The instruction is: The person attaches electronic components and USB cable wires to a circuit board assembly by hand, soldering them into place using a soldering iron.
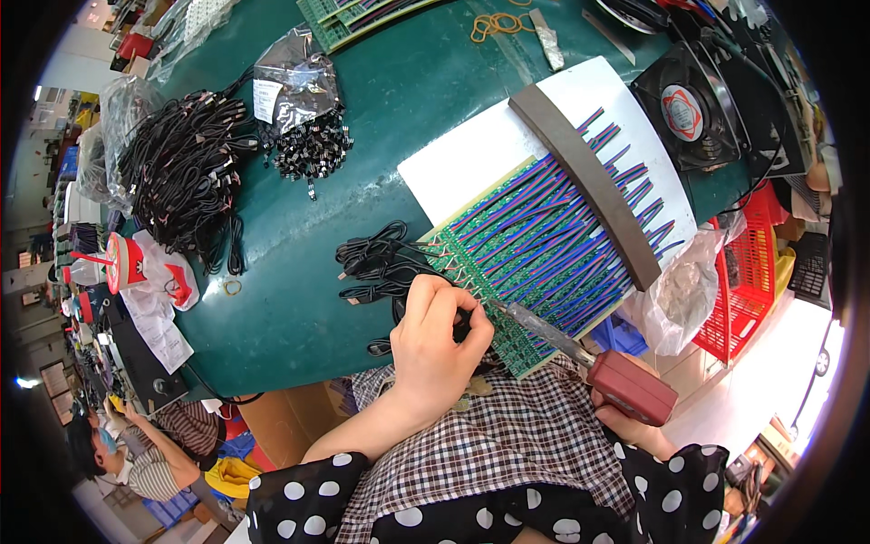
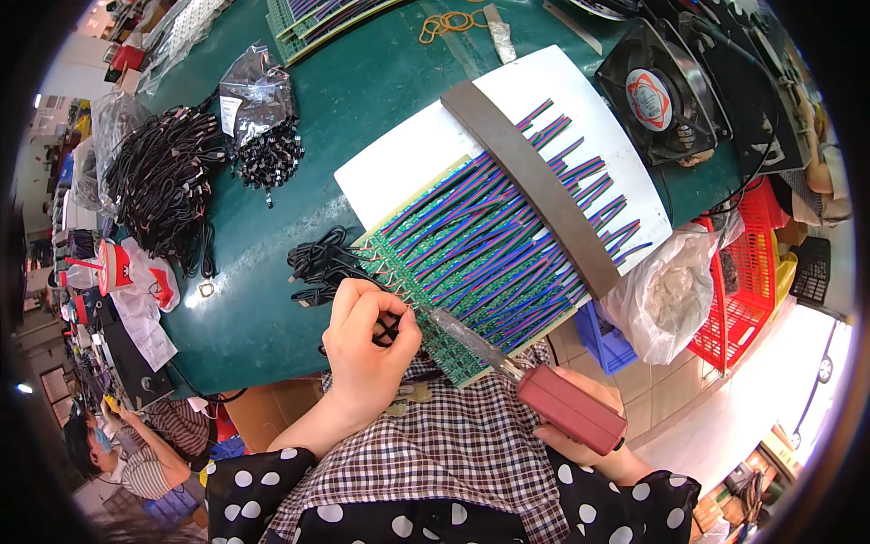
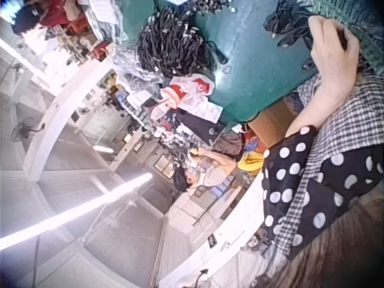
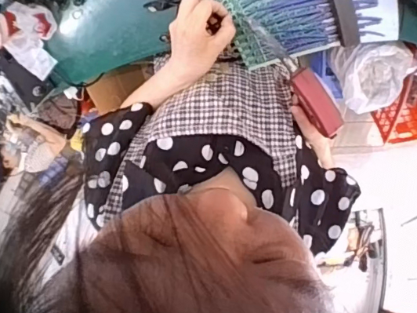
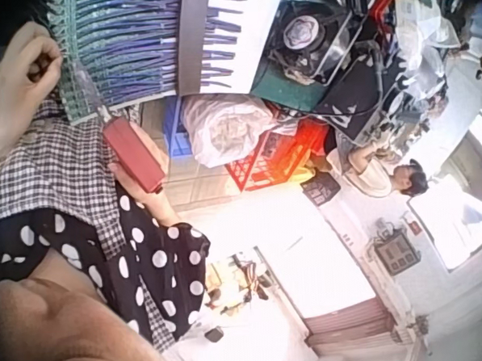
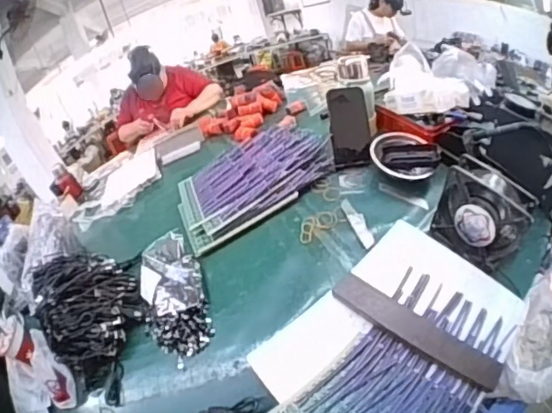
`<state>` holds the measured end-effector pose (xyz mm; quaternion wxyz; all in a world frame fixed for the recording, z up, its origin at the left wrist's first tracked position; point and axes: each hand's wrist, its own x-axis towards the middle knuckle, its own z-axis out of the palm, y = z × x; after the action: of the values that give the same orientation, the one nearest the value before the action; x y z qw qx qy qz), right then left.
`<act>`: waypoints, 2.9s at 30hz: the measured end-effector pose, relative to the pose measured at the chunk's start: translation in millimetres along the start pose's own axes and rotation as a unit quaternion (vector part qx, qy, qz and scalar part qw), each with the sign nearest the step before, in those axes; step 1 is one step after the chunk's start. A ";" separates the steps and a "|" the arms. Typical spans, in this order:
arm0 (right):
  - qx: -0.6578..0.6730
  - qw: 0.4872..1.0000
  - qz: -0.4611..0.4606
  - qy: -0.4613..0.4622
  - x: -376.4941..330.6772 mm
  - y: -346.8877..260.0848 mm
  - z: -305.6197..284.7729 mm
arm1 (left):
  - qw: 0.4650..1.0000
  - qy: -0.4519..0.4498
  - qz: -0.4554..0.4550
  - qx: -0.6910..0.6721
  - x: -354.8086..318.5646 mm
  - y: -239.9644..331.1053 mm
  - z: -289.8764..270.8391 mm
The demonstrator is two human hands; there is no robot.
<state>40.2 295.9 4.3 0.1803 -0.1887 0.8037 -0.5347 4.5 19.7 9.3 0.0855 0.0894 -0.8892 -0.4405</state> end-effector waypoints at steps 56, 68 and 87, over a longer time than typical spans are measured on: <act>0.146 0.979 0.141 0.025 -6.8 -15.4 0.7 | 0.990 -0.121 0.058 0.036 7.0 8.4 -14.9; 0.054 0.994 0.098 -0.008 -8.2 -7.8 -4.3 | 0.989 -0.139 0.033 0.048 10.4 10.3 -15.8; 0.033 0.996 0.088 0.010 -17.1 -0.2 -3.7 | 0.987 -0.139 0.037 0.065 9.3 14.4 -14.1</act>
<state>53.2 307.2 7.4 0.2248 -0.1059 0.8007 -0.5450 -2.4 15.3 29.9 -0.0290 -0.0003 -0.9220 -0.3862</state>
